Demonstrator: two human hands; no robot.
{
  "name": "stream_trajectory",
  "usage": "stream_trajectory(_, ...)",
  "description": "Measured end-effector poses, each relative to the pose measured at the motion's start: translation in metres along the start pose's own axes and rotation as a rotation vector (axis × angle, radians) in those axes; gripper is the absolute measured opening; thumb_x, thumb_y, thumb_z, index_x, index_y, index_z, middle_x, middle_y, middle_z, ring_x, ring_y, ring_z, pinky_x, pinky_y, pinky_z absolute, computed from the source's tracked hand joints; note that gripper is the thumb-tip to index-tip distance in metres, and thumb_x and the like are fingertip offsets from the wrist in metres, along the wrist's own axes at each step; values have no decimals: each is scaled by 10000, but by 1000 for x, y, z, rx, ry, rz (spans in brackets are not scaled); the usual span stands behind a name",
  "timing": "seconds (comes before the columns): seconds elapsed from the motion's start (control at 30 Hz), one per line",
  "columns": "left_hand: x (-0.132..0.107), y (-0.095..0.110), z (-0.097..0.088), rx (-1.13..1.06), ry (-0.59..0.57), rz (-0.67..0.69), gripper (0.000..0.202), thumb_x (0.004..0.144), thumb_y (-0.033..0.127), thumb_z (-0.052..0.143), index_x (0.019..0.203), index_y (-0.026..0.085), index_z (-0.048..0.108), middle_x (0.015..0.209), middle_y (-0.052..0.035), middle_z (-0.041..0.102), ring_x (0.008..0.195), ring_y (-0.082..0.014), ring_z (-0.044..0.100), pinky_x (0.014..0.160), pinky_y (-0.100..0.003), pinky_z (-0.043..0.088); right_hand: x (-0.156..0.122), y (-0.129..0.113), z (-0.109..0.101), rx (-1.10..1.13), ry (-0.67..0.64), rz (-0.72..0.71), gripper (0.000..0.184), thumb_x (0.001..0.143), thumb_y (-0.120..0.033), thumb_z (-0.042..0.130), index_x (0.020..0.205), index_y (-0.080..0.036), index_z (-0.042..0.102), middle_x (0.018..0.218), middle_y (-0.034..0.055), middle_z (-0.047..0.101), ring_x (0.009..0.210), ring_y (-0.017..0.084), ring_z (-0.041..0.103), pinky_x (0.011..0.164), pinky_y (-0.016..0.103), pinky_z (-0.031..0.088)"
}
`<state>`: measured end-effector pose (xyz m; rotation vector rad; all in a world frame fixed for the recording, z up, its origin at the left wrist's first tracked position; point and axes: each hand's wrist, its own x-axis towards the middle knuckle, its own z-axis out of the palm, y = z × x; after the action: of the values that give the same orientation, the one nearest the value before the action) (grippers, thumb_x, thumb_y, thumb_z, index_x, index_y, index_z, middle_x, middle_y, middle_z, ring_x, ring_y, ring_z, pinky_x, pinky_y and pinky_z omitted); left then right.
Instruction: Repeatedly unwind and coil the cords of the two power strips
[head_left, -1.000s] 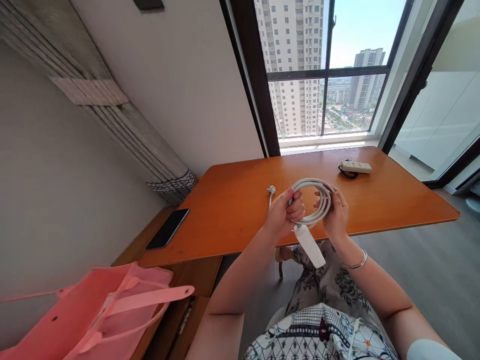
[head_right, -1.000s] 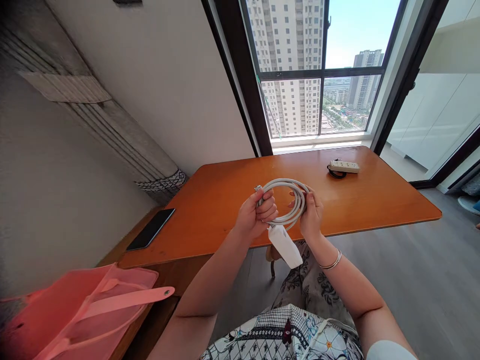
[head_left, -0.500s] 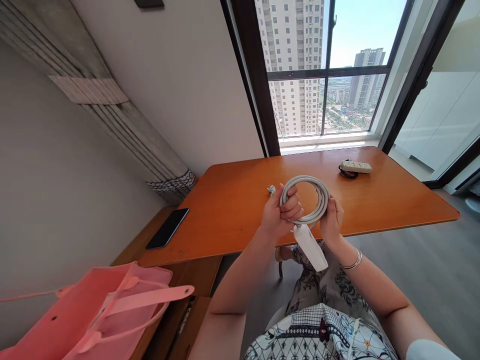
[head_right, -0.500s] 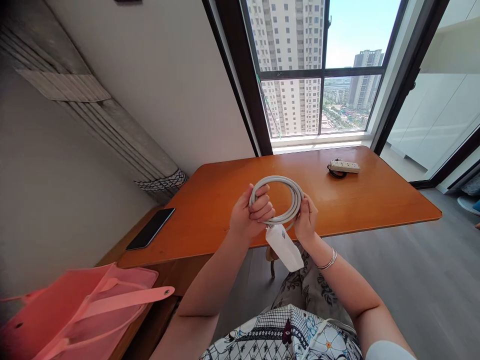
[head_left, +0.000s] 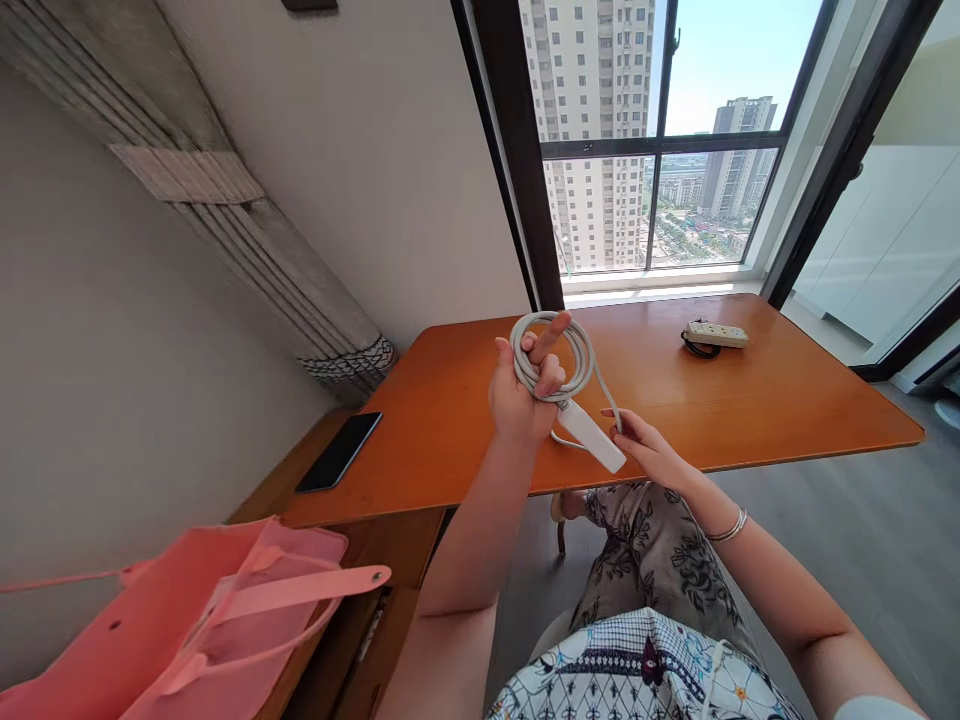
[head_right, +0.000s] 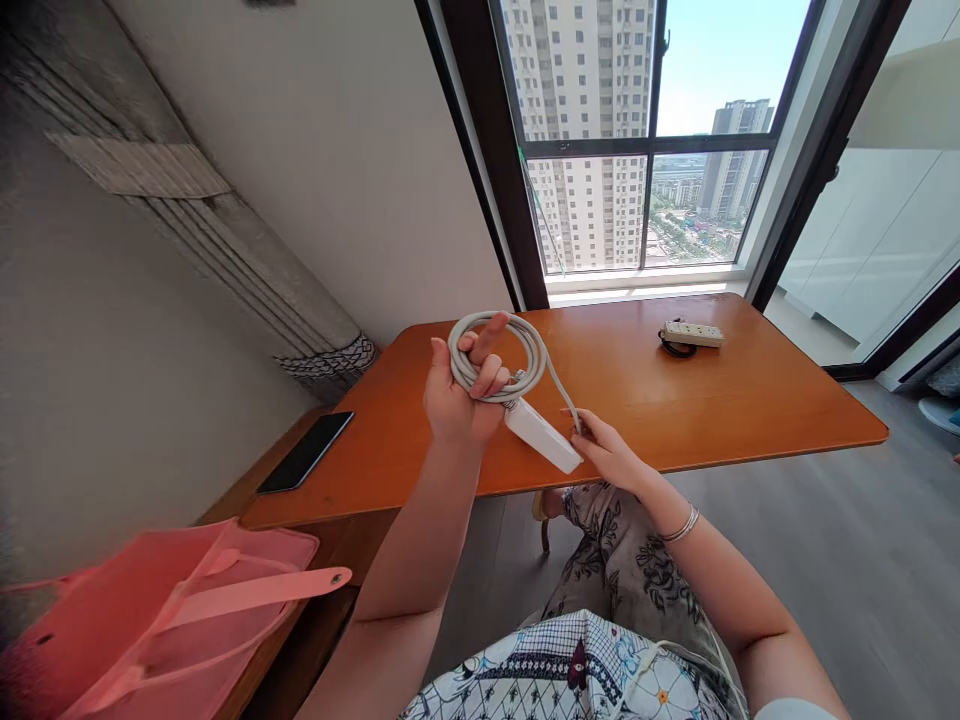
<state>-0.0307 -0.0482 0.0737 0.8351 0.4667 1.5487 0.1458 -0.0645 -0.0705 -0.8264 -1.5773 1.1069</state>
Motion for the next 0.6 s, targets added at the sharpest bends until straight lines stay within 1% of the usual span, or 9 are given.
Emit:
stream_trajectory(0.1,2,-1,0,-31,-10,35,471,971,581,457,689,204,447,823,-1,761,350,-41,207,355,-196,283,-1,4,-2,11,9,5,409,902,-368,605,1271,-194,588,835,-21,603,760,127,538,735,260,462)
stream_trajectory(0.2,1,1,4,-49,-12,63,474,979,578,437,689,204,453,861,-6,772,343,-40,188,342,-201,272,2,4,-2,56,-10,34,362,870,-364,629,1186,-187,624,861,-11,624,790,136,553,764,267,456)
stream_trajectory(0.3,0,8,10,-39,3,71,479,1007,551,380,684,204,449,910,-17,782,339,-44,173,338,-210,268,5,4,-2,116,-48,72,301,846,-356,615,1094,-191,659,922,9,663,848,160,578,803,286,451)
stream_trajectory(0.43,2,24,15,-16,16,97,504,1024,551,310,685,204,446,1005,-48,785,340,-47,175,343,-219,266,6,7,0,169,-39,81,249,821,-347,605,1013,-207,677,956,4,682,927,184,590,883,309,448)
stream_trajectory(0.53,6,31,16,-36,11,130,524,1035,547,226,729,206,479,1108,-80,766,339,-49,192,338,-236,259,4,11,5,195,-52,69,272,838,-385,615,1046,-215,661,1023,11,688,1031,197,590,984,336,427)
stream_trajectory(0.6,9,34,15,-44,8,151,530,1035,549,205,773,210,516,1124,-82,760,337,-50,210,337,-245,257,2,13,10,197,-94,61,308,825,-381,660,1085,-217,638,1083,18,682,1094,197,579,1037,347,403)
